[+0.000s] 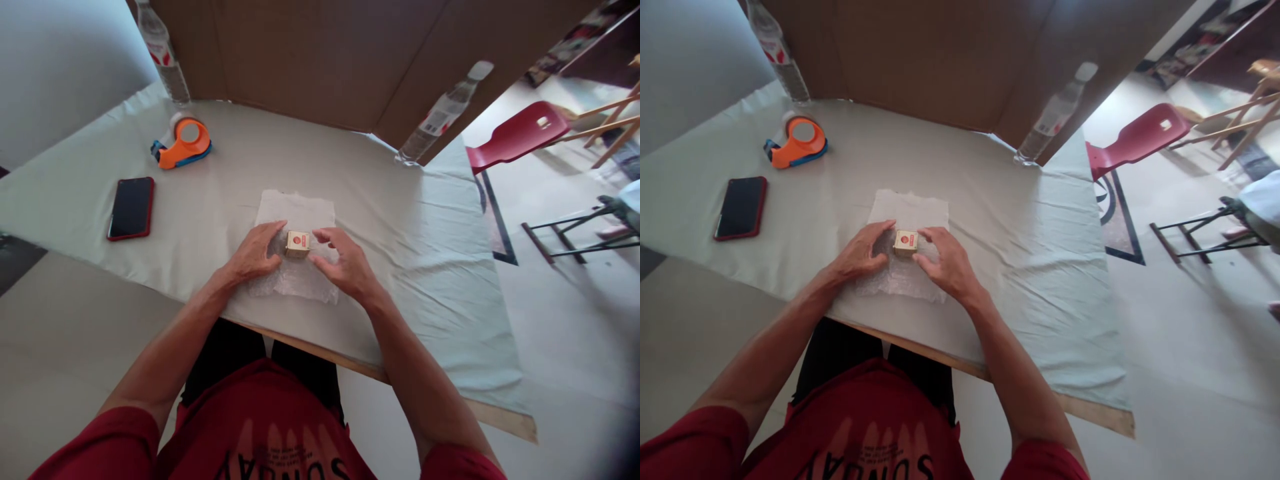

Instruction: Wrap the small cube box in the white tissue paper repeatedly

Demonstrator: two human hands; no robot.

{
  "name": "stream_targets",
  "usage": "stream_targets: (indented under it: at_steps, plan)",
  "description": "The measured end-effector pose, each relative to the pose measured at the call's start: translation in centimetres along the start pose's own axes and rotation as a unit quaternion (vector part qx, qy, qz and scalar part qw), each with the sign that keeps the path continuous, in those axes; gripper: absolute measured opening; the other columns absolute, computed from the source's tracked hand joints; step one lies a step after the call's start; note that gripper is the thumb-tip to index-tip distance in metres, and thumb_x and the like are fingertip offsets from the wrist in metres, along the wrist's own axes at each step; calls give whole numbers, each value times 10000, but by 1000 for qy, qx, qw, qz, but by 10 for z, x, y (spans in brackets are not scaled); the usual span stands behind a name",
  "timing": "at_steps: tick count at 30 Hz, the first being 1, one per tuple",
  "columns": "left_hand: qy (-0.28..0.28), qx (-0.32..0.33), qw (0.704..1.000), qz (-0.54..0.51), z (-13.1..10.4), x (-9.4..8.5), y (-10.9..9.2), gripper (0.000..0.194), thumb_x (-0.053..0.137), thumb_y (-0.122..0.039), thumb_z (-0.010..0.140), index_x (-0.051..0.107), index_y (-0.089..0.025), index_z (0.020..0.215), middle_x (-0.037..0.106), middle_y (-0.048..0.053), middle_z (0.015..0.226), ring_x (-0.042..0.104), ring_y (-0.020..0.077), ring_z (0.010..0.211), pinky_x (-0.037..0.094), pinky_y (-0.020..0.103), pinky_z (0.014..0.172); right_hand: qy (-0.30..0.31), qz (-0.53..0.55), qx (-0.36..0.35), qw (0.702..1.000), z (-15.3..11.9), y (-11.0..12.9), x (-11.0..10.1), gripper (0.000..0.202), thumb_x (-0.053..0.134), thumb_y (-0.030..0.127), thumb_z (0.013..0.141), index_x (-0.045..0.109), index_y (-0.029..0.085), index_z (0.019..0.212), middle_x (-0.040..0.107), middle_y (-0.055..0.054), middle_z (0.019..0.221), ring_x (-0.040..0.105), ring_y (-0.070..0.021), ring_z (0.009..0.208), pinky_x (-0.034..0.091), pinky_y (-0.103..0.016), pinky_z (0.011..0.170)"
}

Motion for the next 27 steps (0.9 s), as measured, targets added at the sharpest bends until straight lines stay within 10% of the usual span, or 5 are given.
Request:
stream_targets:
  at_steps: [5,10,20,27]
  plan:
    - [-37,-7,999,-4,1,-6,-3,628,547,-218,728,580,-176,1354,631,118,1393,552,287,1330,413,496,1165,124,-101,-87,983,-37,28,6,285,696,319,869,674,210,1131,724,-120,1184,672,-286,1074,503,-456,927]
    - [-59,-1,998,-35,1,-14,-10,493,572,-243,758,657,-161,1236,685,128,1300,596,285,1274,435,484,1144,74,-213,-103,969,-49,31,29,161,551,152,936,709,177,919,771,-107,1035,677,-252,880,470,-431,851]
    - [-38,-18,946,-321,-1,-32,-13,710,436,-737,894,668,-166,1248,722,135,1242,638,298,1224,465,454,1093,-5,-204,-42,978,18,39,1,189,496,163,925,681,198,908,757,-101,1067,668,-258,965,408,-424,905]
    - [-70,-114,970,-202,6,-22,-10,534,740,-502,734,699,-155,1138,759,110,1125,693,255,1056,513,368,975,43,-46,55,996,49,0,13,147,504,211,886,650,193,883,740,-76,929,635,-202,850,427,-315,782]
Point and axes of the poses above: each hand's wrist, its own z-axis towards the middle knuckle, its own x-axis out of the palm, y = z × x, the point moved 3 cm from there along z, towards the middle knuckle
